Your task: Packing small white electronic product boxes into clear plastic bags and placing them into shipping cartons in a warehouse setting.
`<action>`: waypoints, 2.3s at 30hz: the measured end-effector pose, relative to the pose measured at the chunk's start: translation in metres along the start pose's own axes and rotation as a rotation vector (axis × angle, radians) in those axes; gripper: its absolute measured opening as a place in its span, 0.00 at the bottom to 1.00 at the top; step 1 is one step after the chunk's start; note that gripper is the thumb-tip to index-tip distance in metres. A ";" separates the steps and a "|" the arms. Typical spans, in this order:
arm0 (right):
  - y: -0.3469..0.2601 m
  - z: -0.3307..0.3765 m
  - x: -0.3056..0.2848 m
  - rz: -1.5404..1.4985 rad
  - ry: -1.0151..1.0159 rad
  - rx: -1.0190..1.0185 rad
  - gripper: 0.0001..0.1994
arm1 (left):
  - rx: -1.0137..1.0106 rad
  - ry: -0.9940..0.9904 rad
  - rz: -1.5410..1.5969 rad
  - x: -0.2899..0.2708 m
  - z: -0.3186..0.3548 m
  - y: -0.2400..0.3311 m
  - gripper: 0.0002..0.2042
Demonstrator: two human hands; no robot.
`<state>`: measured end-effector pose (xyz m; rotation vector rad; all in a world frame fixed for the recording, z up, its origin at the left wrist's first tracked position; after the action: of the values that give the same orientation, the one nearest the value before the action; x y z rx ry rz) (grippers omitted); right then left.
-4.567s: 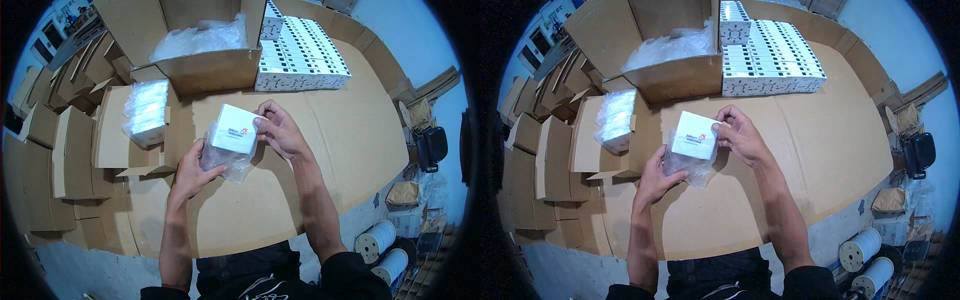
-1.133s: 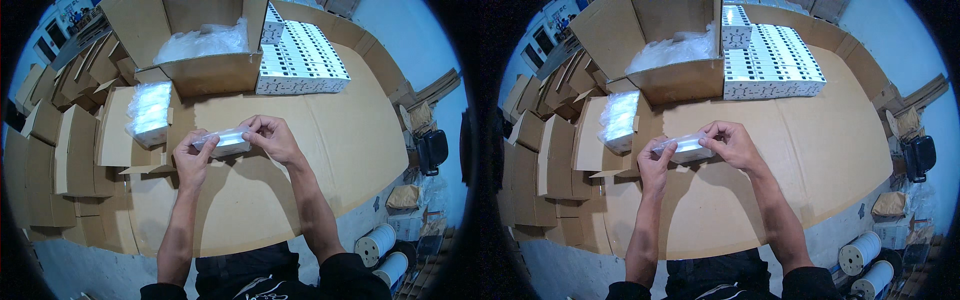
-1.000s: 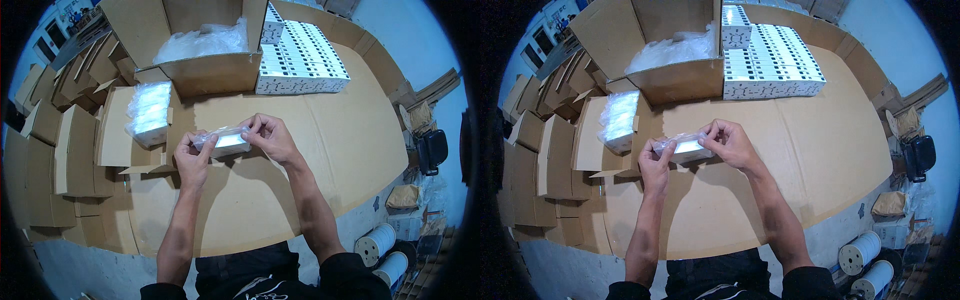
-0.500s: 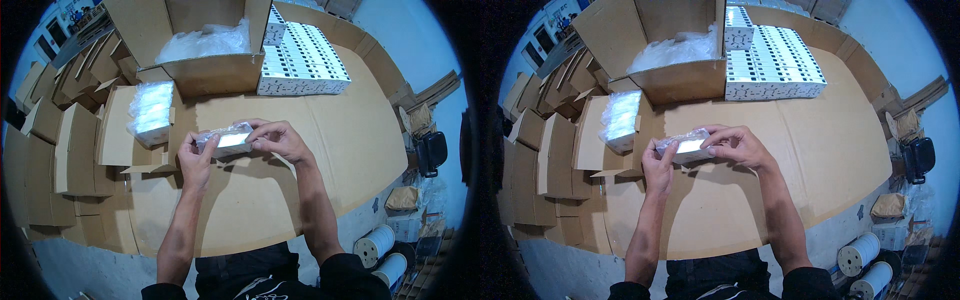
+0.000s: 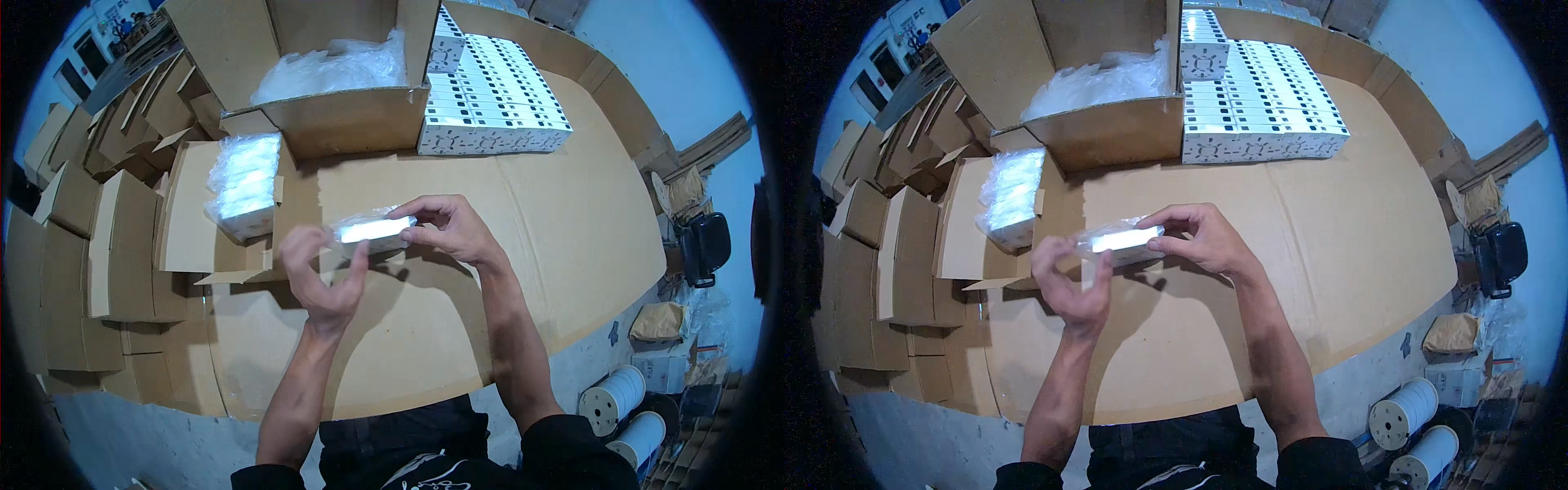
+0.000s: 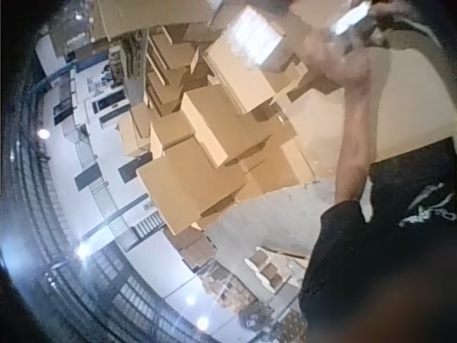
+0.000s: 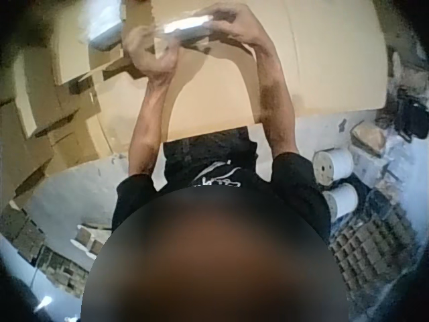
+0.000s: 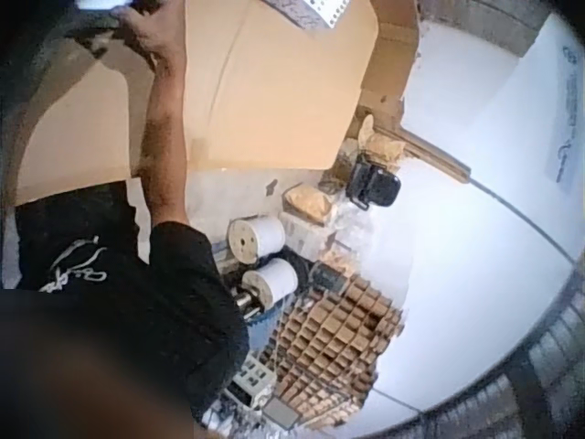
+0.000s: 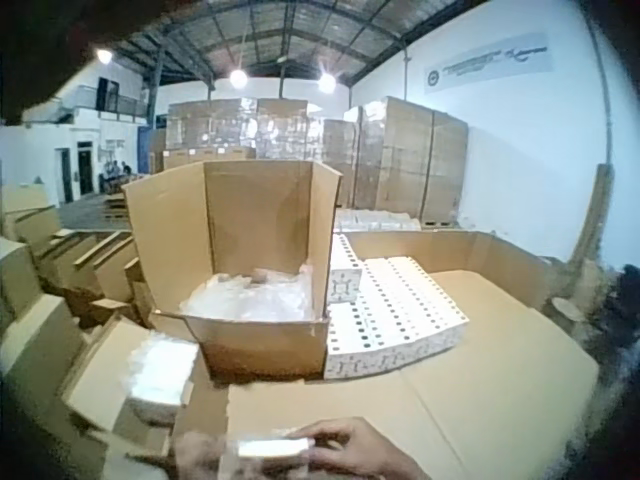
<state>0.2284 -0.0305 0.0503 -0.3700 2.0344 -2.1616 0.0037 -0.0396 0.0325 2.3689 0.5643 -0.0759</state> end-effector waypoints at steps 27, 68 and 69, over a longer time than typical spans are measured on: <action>-0.012 0.000 0.012 0.336 0.081 -0.223 0.15 | -0.505 -0.448 0.419 0.011 -0.002 -0.022 0.17; -0.068 -0.107 0.127 0.811 -0.140 -0.637 0.13 | -0.238 -0.936 -0.510 -0.049 0.043 0.015 0.37; -0.071 -0.106 0.128 0.865 -0.132 -0.626 0.12 | -0.236 -0.936 -0.509 -0.048 0.044 0.014 0.37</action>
<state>0.0804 0.0408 0.1256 0.2712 2.1666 -0.9711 -0.0296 -0.0953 0.0175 1.6431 0.6231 -1.1918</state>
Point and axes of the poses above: each hand's wrist, its own z-axis away from the middle knuckle, its own x-axis out of the palm, y = z × x, the point moved 1 cm from there along -z, towards the middle knuckle, and after that the axes turned 2 degrees about -z, right-handed, at the moved point
